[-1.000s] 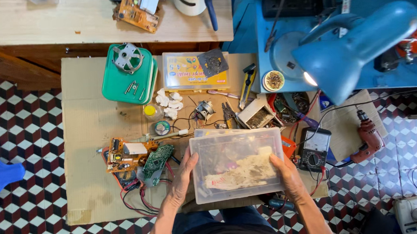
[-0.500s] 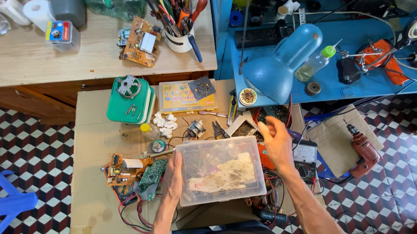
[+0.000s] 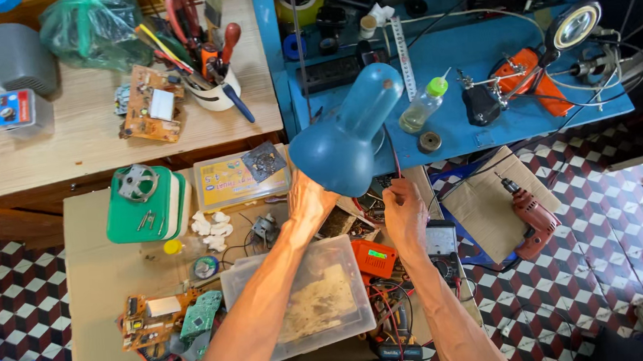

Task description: The person works at a cluttered electronics workbench, handling wires and small components. They open a plastic parts box, search through loose components, and use multimeter probes to test a small green component. The person then picks up a circuit board and continues to inspect and test it with the multimeter.

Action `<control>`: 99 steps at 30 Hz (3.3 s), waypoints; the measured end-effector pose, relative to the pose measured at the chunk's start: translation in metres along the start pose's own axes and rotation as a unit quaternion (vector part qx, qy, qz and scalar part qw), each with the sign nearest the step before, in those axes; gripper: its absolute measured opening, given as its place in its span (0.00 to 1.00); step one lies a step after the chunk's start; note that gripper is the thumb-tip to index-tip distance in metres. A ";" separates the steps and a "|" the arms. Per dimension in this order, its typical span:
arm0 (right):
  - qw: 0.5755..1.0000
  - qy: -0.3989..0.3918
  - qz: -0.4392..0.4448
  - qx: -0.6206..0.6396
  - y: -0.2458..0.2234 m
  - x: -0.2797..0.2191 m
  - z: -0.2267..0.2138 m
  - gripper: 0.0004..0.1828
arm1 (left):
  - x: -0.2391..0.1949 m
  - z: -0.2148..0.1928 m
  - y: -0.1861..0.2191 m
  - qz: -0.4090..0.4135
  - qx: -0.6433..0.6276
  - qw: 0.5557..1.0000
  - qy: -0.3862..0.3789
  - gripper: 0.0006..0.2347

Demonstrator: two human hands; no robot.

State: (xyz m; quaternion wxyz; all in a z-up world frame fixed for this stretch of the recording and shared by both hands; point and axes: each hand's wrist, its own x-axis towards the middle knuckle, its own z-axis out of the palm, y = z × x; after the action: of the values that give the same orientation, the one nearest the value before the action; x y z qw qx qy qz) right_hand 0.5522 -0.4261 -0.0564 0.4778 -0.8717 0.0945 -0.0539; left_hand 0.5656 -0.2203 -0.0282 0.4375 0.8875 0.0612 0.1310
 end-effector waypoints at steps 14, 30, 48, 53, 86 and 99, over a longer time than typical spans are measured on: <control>0.973 -0.173 0.112 -0.102 0.011 0.040 -0.031 0.32 | -0.011 0.079 0.034 0.202 0.079 0.976 0.023 0.31; 0.972 -0.188 0.130 -0.053 -0.008 0.039 -0.054 0.35 | 0.011 0.099 0.053 0.157 0.065 0.985 -0.011 0.31; 0.921 -0.251 0.240 0.179 0.021 -0.140 -0.034 0.18 | -0.281 -0.114 -0.056 -0.283 -0.014 0.949 0.138 0.17; 0.973 -0.203 0.085 0.072 -0.010 -0.133 -0.033 0.18 | -0.278 -0.119 -0.064 -0.347 -0.105 0.922 0.136 0.20; 0.952 -0.269 0.037 0.143 0.015 -0.186 -0.040 0.32 | -0.318 -0.039 0.020 -0.488 -0.526 0.678 0.161 0.23; 0.955 -0.265 0.002 0.130 0.022 -0.180 -0.050 0.26 | -0.308 -0.080 0.078 -0.470 -0.657 0.553 0.203 0.15</control>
State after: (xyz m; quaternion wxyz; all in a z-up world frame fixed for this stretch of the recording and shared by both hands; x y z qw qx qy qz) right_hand 0.3648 -0.4400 -0.0482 0.5953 -0.7846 -0.0415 0.1685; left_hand 0.2469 -0.2759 0.0251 0.8744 0.1482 0.4536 0.0878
